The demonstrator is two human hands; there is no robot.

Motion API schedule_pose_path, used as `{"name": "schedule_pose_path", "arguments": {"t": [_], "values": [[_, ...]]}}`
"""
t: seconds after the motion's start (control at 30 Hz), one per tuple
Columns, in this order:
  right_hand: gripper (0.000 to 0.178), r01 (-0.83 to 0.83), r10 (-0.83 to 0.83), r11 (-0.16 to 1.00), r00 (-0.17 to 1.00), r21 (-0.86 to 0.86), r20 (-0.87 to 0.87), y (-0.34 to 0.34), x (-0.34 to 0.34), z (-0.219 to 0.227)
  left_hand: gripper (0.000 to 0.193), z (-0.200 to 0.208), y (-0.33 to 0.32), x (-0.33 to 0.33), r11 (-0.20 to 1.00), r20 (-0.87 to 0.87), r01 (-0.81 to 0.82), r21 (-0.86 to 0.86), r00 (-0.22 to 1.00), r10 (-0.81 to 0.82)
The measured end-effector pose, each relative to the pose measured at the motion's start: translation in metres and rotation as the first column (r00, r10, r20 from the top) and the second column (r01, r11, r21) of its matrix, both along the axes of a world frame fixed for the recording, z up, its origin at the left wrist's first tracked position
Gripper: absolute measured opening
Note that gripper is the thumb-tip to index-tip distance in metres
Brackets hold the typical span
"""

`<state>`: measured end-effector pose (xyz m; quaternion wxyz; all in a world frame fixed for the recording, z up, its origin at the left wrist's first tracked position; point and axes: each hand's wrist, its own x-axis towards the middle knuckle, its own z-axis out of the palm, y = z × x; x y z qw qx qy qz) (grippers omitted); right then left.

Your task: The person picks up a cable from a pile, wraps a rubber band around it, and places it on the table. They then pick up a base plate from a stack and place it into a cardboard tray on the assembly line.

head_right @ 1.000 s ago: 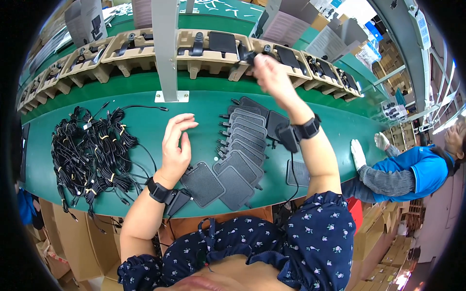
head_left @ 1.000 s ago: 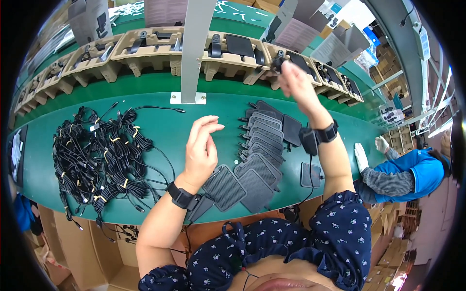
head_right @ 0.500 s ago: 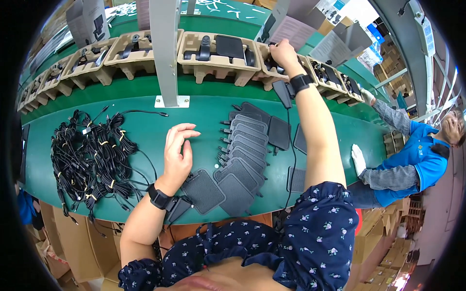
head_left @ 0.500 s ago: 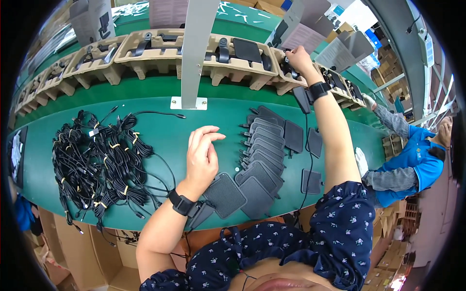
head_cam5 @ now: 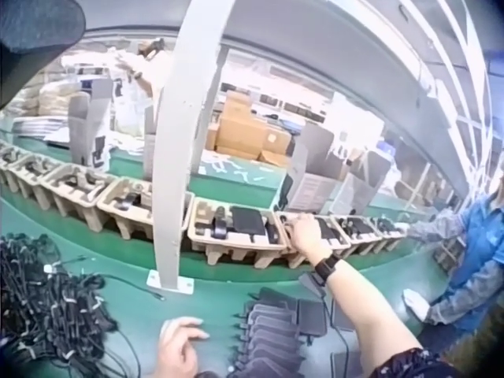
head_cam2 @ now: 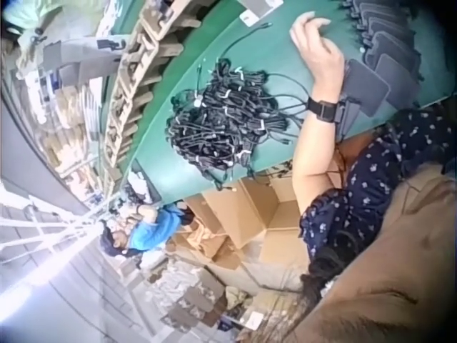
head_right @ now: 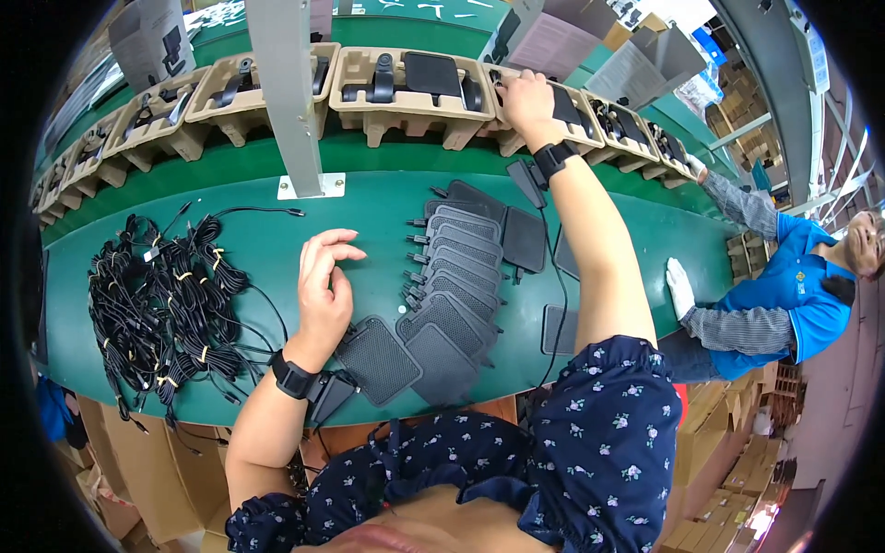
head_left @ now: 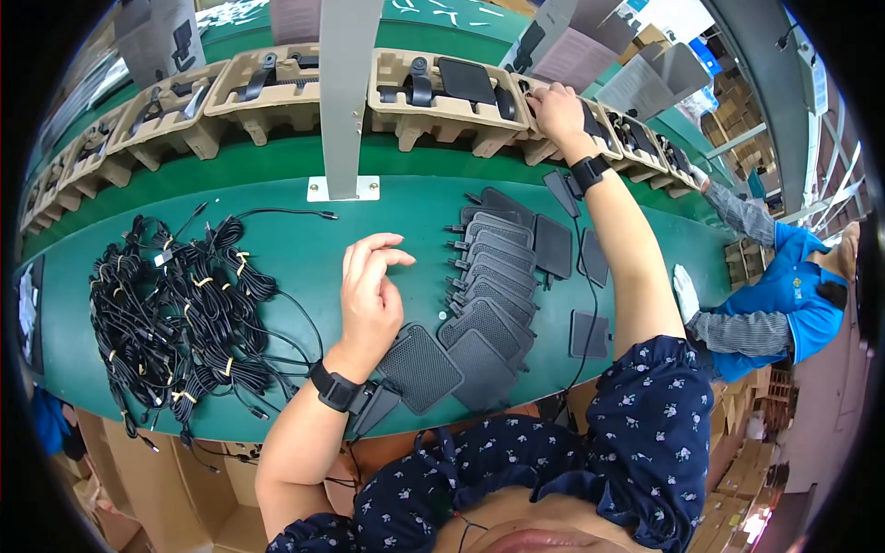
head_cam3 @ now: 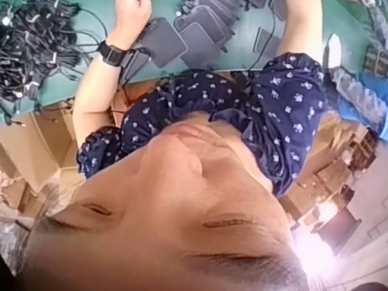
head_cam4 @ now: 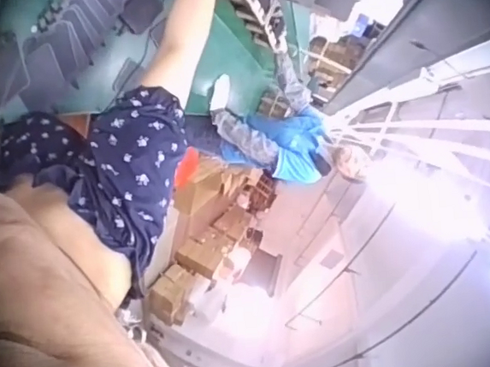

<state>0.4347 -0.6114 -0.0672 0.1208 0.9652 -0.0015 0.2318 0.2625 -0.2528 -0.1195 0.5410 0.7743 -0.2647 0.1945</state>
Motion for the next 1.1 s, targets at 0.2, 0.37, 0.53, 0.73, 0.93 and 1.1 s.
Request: {"name": "schedule_pose_path", "arguments": {"t": [0.2, 0.37, 0.53, 0.73, 0.93, 1.1], "values": [[0.018, 0.064, -0.069, 0.921, 0.998, 0.383, -0.002, -0.005, 0.014, 0.0, 0.036, 0.003, -0.004, 0.0, 1.0, -0.056, 0.011, 0.014, 0.998, -0.01], [0.018, 0.115, -0.107, 0.953, 0.993, 0.281, -0.043, -0.008, 0.016, -0.001, 0.033, -0.001, -0.003, 0.011, 1.0, -0.039, -0.024, -0.008, 0.999, 0.024], [0.022, -0.081, 0.088, 0.996, 0.977, -0.041, 0.197, -0.005, -0.036, 0.003, 0.029, -0.005, 0.005, 0.011, 0.998, -0.149, -0.056, 0.013, 0.987, 0.057], [0.055, 0.25, -0.156, 0.96, 0.854, 0.129, -0.497, 0.013, -0.14, 0.022, 0.031, -0.005, 0.003, 0.011, 0.999, -0.124, -0.026, 0.02, 0.992, 0.028], [0.091, 0.411, -0.222, 0.907, 0.65, 0.091, -0.726, 0.022, -0.181, -0.016, 0.034, -0.002, 0.003, 0.012, 0.999, -0.193, -0.031, -0.044, 0.981, 0.022], [0.09, 0.372, -0.074, 0.852, 0.781, 0.367, -0.62, 0.014, -0.181, -0.033, 0.036, -0.002, 0.003, 0.012, 0.985, -0.18, -0.093, -0.148, 0.981, 0.066]]}}
